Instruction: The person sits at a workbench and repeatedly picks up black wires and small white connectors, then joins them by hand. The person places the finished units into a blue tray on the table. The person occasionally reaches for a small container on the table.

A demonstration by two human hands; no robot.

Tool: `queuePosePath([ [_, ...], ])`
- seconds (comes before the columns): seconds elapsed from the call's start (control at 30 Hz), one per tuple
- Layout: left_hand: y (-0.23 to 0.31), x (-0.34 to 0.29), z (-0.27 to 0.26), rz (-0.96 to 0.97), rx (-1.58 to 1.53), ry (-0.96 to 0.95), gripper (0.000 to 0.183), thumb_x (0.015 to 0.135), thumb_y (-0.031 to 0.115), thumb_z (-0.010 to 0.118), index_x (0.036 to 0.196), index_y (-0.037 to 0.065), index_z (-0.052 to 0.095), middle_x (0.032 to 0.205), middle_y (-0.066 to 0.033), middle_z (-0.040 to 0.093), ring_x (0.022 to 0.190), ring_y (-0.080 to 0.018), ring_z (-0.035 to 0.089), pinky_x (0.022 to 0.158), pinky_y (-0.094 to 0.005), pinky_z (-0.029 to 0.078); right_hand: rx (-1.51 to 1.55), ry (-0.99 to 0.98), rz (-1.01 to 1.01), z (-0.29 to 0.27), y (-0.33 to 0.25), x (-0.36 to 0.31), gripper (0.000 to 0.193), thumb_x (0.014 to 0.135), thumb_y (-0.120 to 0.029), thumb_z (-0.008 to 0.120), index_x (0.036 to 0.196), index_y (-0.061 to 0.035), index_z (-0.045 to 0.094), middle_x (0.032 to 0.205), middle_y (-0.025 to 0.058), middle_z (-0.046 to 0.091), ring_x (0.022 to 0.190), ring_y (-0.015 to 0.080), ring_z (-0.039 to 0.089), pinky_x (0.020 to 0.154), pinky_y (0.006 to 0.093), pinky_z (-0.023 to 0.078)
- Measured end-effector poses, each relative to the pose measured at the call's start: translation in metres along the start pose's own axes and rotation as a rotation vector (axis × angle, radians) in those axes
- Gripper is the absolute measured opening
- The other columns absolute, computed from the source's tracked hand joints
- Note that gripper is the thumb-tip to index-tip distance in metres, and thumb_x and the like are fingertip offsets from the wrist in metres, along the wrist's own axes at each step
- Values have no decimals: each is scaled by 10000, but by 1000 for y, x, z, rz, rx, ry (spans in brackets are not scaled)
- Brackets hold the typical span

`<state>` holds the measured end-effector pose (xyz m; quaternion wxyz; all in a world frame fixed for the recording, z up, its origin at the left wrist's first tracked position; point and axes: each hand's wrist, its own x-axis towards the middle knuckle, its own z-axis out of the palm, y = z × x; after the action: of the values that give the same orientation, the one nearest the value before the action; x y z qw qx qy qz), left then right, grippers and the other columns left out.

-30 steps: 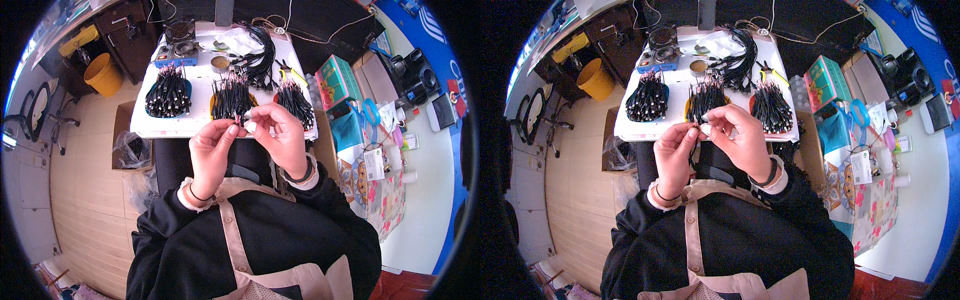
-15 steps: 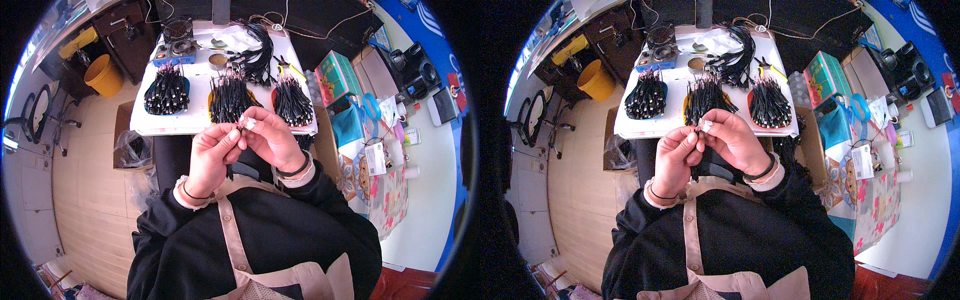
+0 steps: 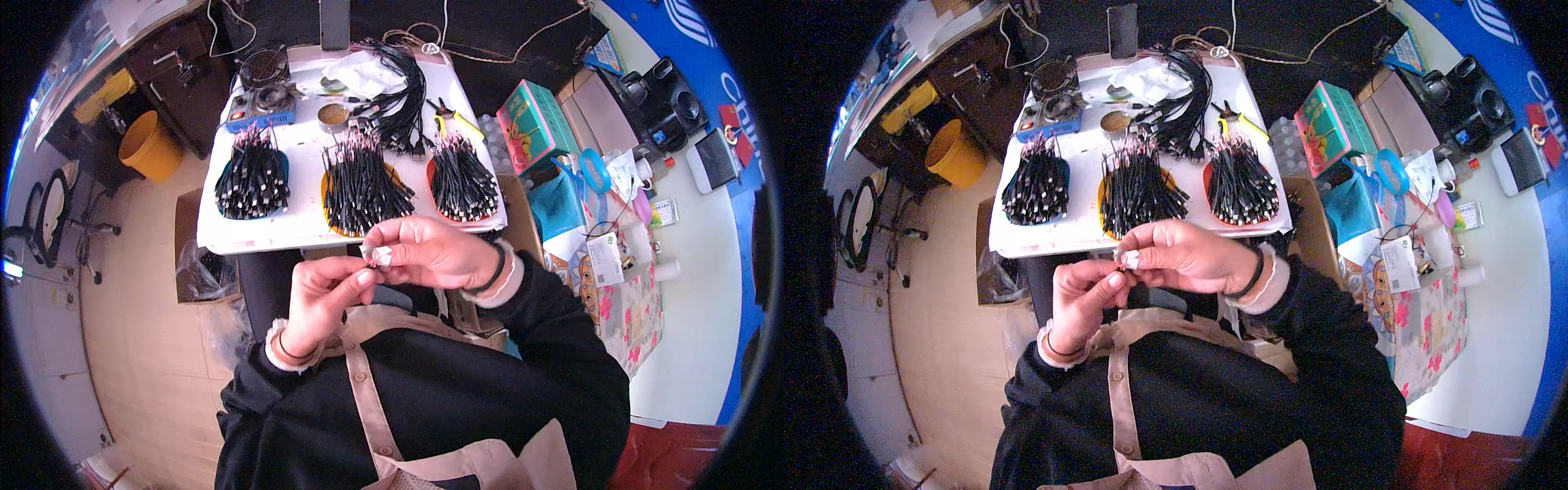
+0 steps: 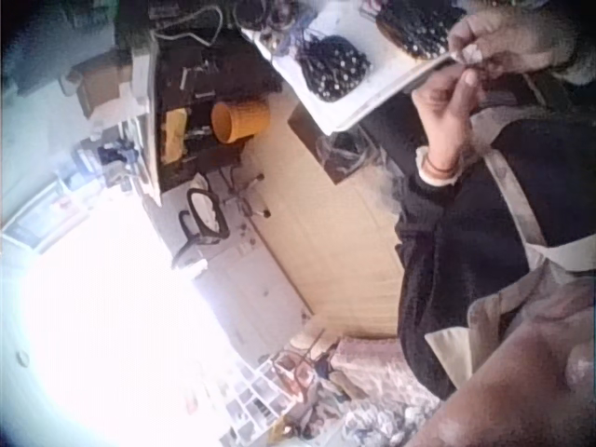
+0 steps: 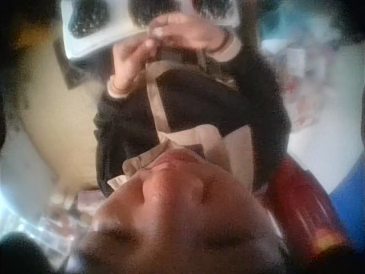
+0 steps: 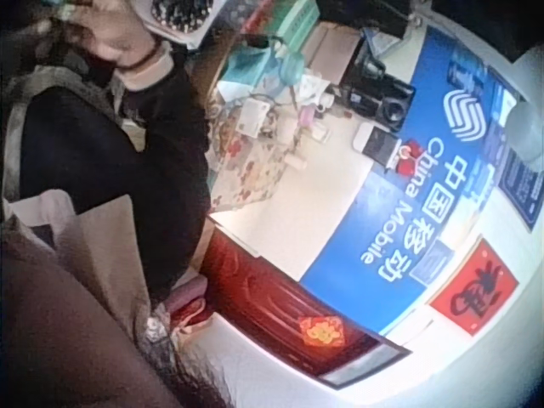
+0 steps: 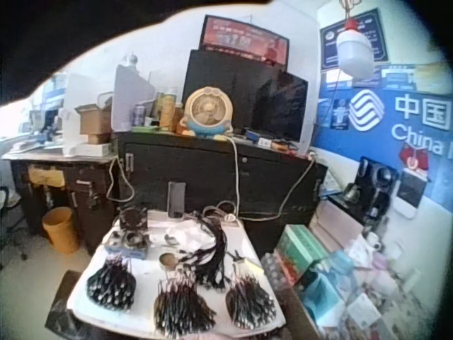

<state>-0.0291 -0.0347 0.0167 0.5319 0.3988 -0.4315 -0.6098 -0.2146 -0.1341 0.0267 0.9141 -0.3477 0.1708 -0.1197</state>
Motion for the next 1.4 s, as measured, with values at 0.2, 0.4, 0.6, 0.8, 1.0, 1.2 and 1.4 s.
queuePosePath([
  [0.2, -7, 17, -18, 21, -188, 133, 150, 910, 78, 607, 859, -41, 683, 607, -8, 557, 507, -46, 409, 464, -198, 283, -937, 846, -212, -162, -158, 55, 163, 884, -170, 599, 814, -29, 643, 700, 33, 629, 545, 77, 536, 436, 206, 388],
  [0.4, -7, 25, -29, -7, -185, 199, 146, 906, 92, 619, 862, -26, 693, 621, -4, 577, 518, -39, 431, 469, -184, 300, -1454, 1282, 204, -292, -237, 110, 294, 837, -249, 642, 666, -10, 639, 583, 104, 628, 432, 163, 539, 412, 332, 413],
  [0.6, -9, 35, -46, -86, -235, 180, 134, 906, 85, 621, 891, -28, 693, 631, -6, 583, 516, -31, 428, 465, -174, 286, -1518, 1448, 103, -337, -233, 148, 365, 795, -315, 717, 616, -8, 633, 595, 85, 637, 501, 202, 590, 511, 368, 449],
  [0.8, -11, 38, -48, -53, -282, 173, 154, 930, 86, 577, 902, -28, 676, 646, -17, 577, 491, -19, 361, 446, -180, 224, -798, 1321, -85, -319, -238, 137, 192, 737, -173, 709, 631, -40, 618, 581, 56, 599, 413, 133, 494, 381, 295, 366],
  [1.0, 2, 32, -49, 34, -333, 198, 154, 940, 86, 559, 910, -20, 667, 667, -28, 593, 492, -35, 370, 446, -187, 261, -368, 1030, -373, -235, -278, 103, 181, 833, -189, 601, 713, -60, 557, 621, 44, 558, 433, 104, 449, 348, 243, 288],
  [1.2, 27, 30, -53, 176, -302, 177, 180, 971, 133, 522, 937, 5, 644, 778, -55, 645, 544, -59, 477, 469, -176, 332, -310, 589, -725, -87, -298, 49, 106, 885, -84, 558, 827, 4, 563, 855, 128, 631, 607, 84, 508, 448, 164, 362],
  [1.4, 58, 30, -48, 253, -410, 98, 236, 999, 156, 445, 1097, -3, 591, 1274, -215, 555, 1135, -343, 586, 879, -360, 547, -809, 249, -733, 41, -125, 16, 63, 928, -124, 541, 946, -74, 507, 805, 53, 634, 580, 30, 521, 466, 151, 388],
])
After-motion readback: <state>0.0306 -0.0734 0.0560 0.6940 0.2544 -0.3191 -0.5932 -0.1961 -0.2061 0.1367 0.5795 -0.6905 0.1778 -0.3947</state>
